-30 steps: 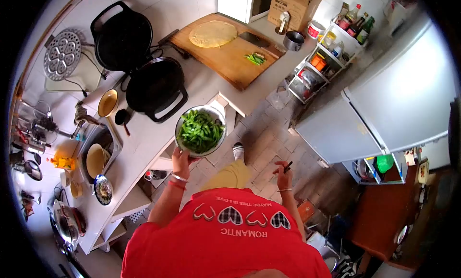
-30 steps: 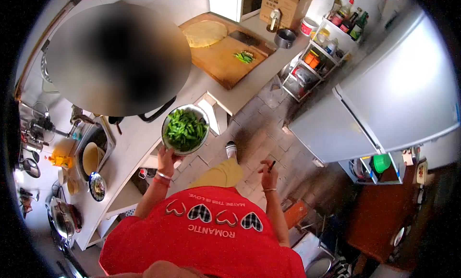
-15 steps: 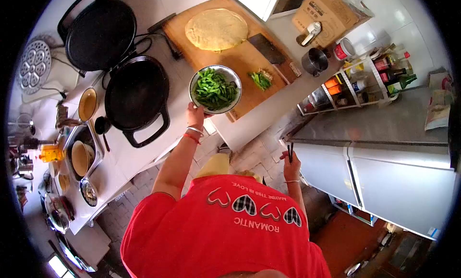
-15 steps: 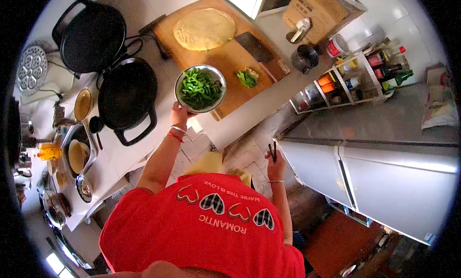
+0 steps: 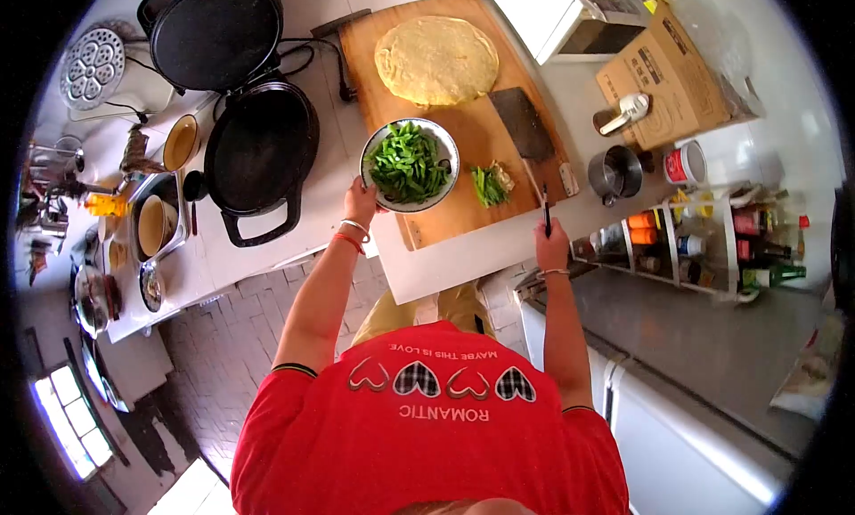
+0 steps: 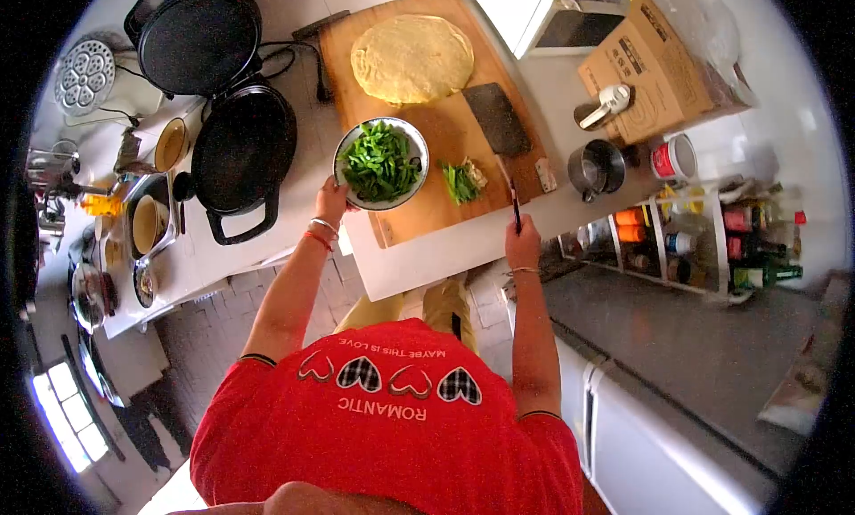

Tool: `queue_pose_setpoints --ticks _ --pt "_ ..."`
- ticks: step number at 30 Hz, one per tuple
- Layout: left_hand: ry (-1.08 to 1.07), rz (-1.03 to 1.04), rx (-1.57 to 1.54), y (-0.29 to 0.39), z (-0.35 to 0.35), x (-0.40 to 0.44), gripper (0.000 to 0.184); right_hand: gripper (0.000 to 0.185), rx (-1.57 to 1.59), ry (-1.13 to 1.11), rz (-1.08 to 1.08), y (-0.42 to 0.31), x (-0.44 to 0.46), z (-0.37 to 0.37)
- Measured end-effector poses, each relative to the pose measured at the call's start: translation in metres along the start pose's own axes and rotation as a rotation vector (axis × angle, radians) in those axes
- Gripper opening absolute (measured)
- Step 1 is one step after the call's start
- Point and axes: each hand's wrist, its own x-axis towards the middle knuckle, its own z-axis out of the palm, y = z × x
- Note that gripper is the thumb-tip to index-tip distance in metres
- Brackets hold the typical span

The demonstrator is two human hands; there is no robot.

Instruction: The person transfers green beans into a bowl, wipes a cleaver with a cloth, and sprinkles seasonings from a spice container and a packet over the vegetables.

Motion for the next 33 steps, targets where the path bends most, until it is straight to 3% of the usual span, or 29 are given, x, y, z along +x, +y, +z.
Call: queue_pose_setpoints --ticks 3,6,8,10,12,14,16,19,22,23,24,26,33 --pt "0.123 -0.054 -0.186 0.038 0.024 -0.029 0.026 0.022 -0.195 0.002 -0.091 -0.003 0.045 -0.013" --pt "0.120 -0.083 -0.272 0.021 0.040 -0.036 0.027 0.031 -0.386 0.012 -0.074 -0.027 0.068 -0.023" --pt "0.151 -0.111 -0.391 0.028 0.053 -0.059 0.027 0.044 -0.516 -0.013 -0.172 -0.021 0.086 -0.017" --pt "0.333 -0.010 -0.319 0.016 0.071 -0.081 0.024 0.049 -0.564 -0.075 -0.234 -0.031 0.099 -0.017" --pt "0.358 0.052 -0.231 0.000 0.090 -0.110 0.021 0.055 -0.545 -0.173 -0.186 -0.041 0.105 -0.011" --pt "0.269 0.102 -0.003 -0.018 0.120 -0.135 0.017 0.056 -0.582 -0.252 -0.137 -0.046 0.112 -0.005" --pt "0.166 0.301 0.202 0.028 0.143 -0.167 0.016 0.053 -0.569 -0.271 -0.154 -0.052 0.120 -0.005" --pt "0.040 0.344 0.301 0.049 0.160 -0.170 0.021 0.051 -0.554 -0.265 -0.221 -0.051 0.122 -0.007" --pt "0.070 0.535 0.396 0.066 0.175 -0.151 0.030 0.051 -0.419 -0.194 -0.295 -0.052 0.116 -0.027" --pt "0.054 0.531 0.398 0.073 0.178 -0.146 0.032 0.045 -0.246 -0.246 -0.229 -0.056 0.113 -0.042" --pt "0.048 0.518 0.374 0.071 0.182 -0.139 0.036 0.038 0.053 -0.203 -0.337 -0.039 0.112 -0.047" --pt "0.021 0.516 0.348 0.077 0.188 -0.129 0.048 0.033 0.703 -0.403 0.016 -0.024 0.099 -0.063" --pt "0.041 0.563 0.505 0.077 0.218 -0.088 0.076 0.041 1.227 -0.459 0.360 0.052 0.025 -0.072"
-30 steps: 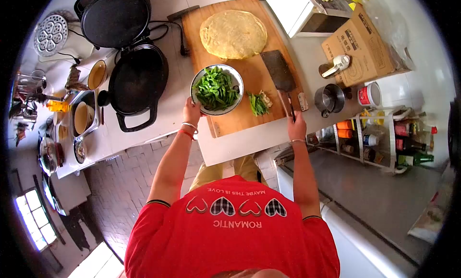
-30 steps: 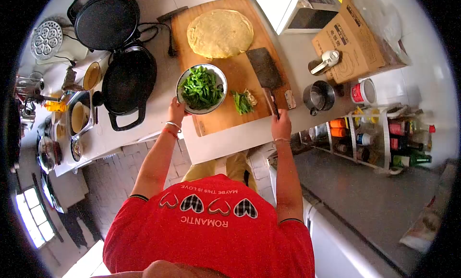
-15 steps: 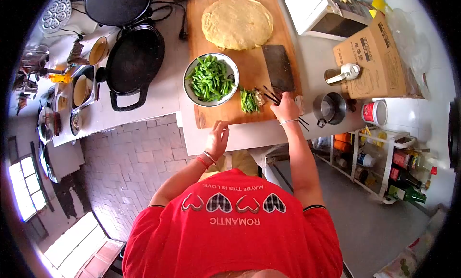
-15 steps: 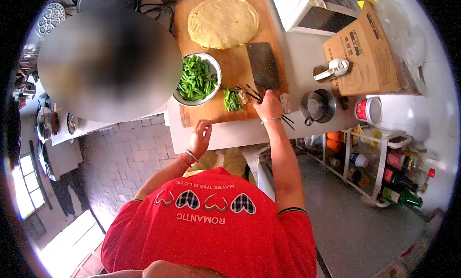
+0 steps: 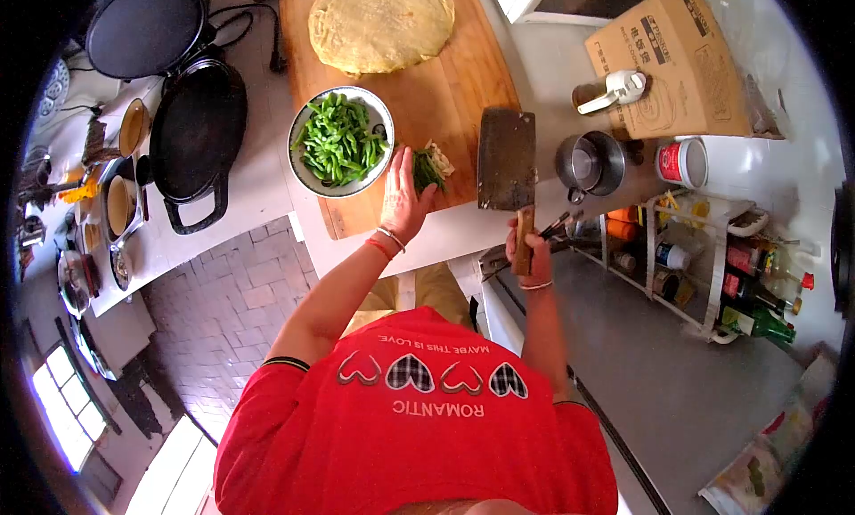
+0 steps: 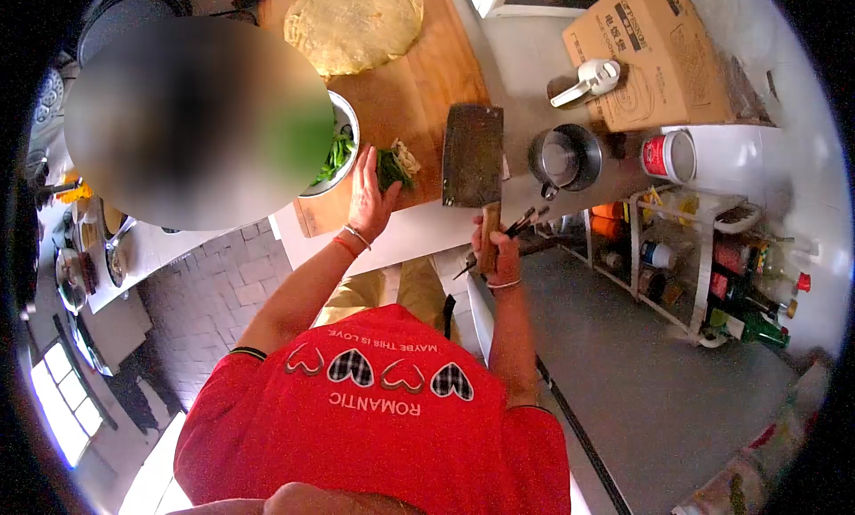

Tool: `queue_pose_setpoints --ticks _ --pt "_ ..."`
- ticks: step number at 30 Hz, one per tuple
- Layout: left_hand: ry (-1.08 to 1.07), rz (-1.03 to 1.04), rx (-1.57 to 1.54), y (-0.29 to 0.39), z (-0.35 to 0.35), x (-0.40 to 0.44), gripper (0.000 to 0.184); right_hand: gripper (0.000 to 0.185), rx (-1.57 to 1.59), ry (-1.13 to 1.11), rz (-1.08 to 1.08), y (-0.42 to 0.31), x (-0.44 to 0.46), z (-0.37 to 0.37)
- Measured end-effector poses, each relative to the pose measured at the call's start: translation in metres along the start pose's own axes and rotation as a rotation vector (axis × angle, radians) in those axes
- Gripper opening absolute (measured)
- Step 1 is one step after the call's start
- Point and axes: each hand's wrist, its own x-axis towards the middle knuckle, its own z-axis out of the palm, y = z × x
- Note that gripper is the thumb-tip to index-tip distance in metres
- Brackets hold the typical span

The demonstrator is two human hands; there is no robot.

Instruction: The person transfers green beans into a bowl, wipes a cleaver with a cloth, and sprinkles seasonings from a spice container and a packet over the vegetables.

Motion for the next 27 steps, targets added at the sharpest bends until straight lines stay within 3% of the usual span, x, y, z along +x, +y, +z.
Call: queue_pose_setpoints --ticks 3,7,11,14,18,27 --pt "-0.031 0.054 0.046 0.000 0.005 0.013 0.078 0.037 -0.041 0.043 0.061 0.022 -0.012 -0.006" --pt "-0.027 0.061 0.119 0.001 0.007 0.026 0.082 0.028 -0.383 0.174 0.058 0.043 -0.011 -0.004" --pt "-0.050 0.003 0.226 0.008 0.010 0.029 0.090 0.021 -0.362 0.155 0.056 0.047 -0.008 -0.002" --pt "-0.041 0.061 0.117 0.005 0.013 0.031 0.091 0.023 -0.415 0.185 0.120 0.046 -0.008 0.015" --pt "-0.033 0.113 0.121 0.007 0.014 0.033 0.088 0.023 -0.460 0.124 0.094 0.072 -0.004 0.028" --pt "-0.007 0.022 0.036 0.006 0.011 0.031 0.079 0.023 -0.425 0.090 0.050 0.110 0.001 0.076"
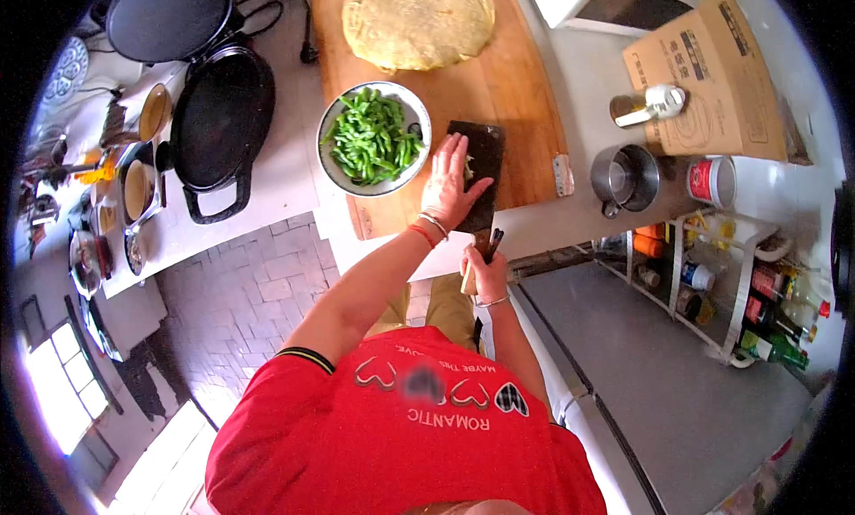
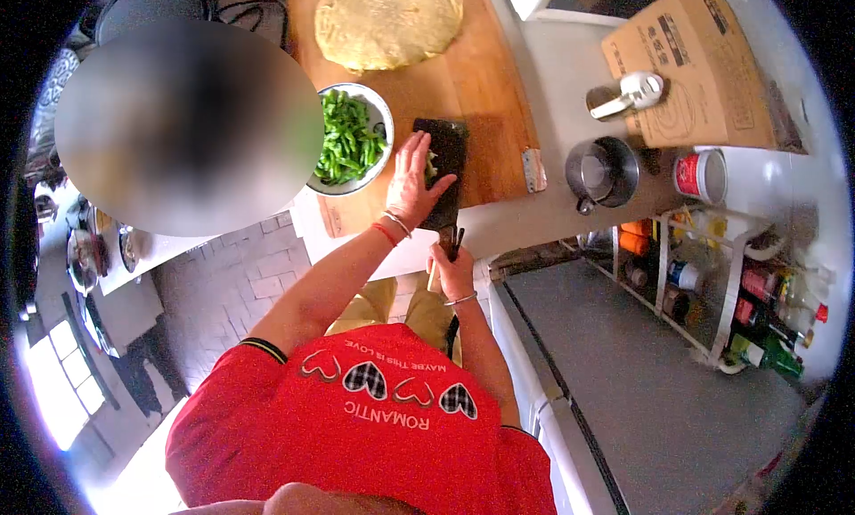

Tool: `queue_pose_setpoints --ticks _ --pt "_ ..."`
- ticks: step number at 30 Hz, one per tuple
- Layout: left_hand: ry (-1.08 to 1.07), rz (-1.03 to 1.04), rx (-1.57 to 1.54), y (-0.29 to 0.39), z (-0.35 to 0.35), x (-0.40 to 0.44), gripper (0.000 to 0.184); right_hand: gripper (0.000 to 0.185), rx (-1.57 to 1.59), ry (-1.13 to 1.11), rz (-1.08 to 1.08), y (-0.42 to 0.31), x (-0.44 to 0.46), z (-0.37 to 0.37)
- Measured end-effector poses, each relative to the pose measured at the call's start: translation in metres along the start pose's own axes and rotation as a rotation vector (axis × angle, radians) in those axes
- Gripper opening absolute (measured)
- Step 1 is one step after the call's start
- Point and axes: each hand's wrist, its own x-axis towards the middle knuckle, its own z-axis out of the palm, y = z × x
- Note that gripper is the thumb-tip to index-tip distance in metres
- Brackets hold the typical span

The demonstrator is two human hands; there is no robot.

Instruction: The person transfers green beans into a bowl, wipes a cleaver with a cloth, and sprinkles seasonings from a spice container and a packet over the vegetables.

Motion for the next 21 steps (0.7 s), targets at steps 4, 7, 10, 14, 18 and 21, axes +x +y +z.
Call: queue_pose_setpoints --ticks 4,7,10,14,18,21 --pt "0.049 0.030 -0.093 -0.002 -0.002 -0.001 0.073 0.020 0.035 0.000 0.007 0.007 0.001 0.002" --pt "0.094 0.076 -0.184 -0.002 -0.002 -0.006 0.068 0.017 0.109 -0.016 0.029 -0.003 -0.010 0.003" --pt "0.076 0.063 -0.243 0.017 -0.018 -0.017 0.068 0.018 0.068 0.041 0.065 -0.020 -0.034 0.008" --pt "0.150 0.069 -0.288 0.031 -0.059 -0.017 0.067 0.017 0.044 -0.016 -0.048 -0.043 -0.050 0.023" --pt "0.320 0.070 -0.163 0.003 -0.101 -0.001 0.058 0.010 0.056 -0.165 0.031 -0.066 -0.029 0.059" --pt "0.372 0.062 -0.102 -0.034 -0.115 0.012 0.041 0.017 -0.013 -0.246 -0.015 -0.075 -0.005 0.090"
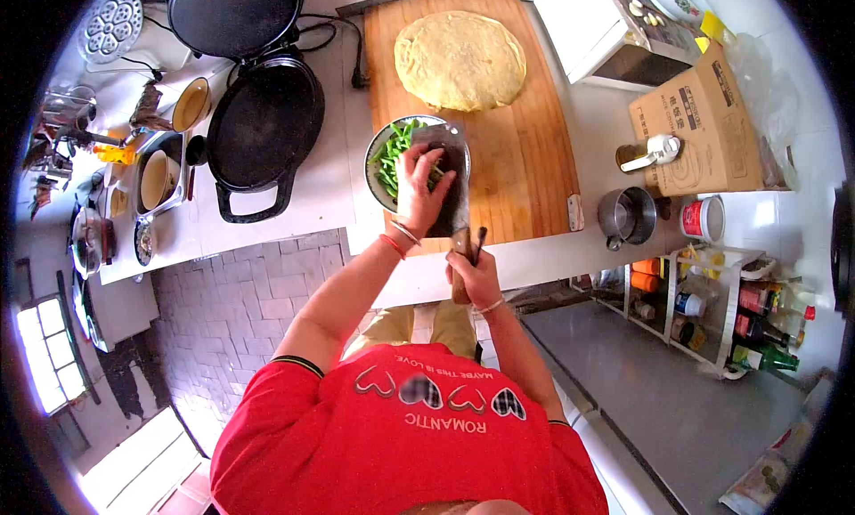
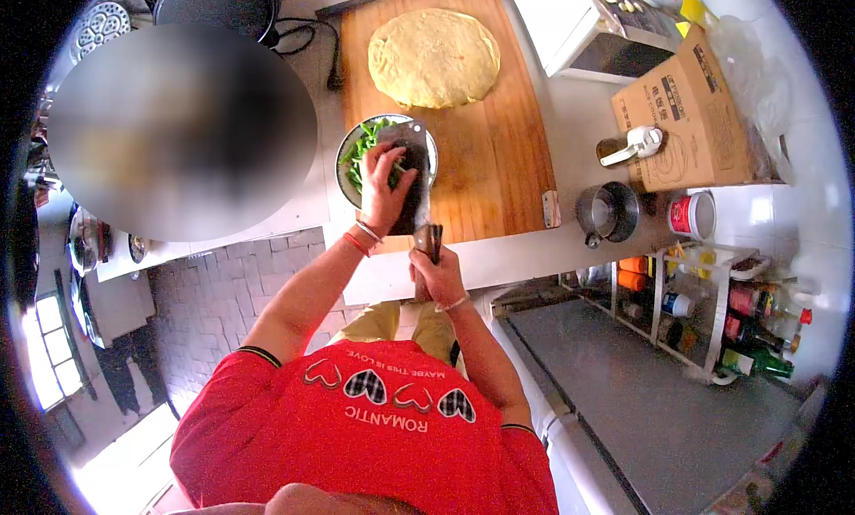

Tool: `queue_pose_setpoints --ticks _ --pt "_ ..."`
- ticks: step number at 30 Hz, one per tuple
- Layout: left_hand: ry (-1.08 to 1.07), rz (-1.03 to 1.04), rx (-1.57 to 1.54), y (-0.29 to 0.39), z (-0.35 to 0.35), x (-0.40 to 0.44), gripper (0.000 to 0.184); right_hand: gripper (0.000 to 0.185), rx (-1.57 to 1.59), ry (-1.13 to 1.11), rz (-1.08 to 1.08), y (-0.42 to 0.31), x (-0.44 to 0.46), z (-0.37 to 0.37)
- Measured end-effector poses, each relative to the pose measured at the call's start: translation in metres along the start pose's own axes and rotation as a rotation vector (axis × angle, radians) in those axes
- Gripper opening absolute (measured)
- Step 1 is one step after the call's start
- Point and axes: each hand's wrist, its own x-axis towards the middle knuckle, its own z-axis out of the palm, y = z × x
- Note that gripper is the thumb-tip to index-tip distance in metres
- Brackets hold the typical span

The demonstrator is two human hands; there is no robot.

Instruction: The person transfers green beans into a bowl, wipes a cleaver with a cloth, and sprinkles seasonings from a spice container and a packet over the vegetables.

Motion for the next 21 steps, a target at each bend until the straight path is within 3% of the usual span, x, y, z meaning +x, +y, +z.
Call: queue_pose_setpoints --ticks 8,16,21 --pt "-0.014 0.029 0.079 -0.047 0.012 0.014 0.025 0.016 -0.054 0.081 -0.005 -0.005 0.001 0.003" --pt "-0.037 0.043 0.184 -0.047 -0.002 0.018 0.029 0.013 -0.114 0.159 -0.099 -0.015 -0.031 -0.031" --pt "0.062 -0.001 0.100 -0.056 -0.017 0.026 0.014 0.013 -0.157 0.131 -0.115 -0.015 -0.031 -0.035"
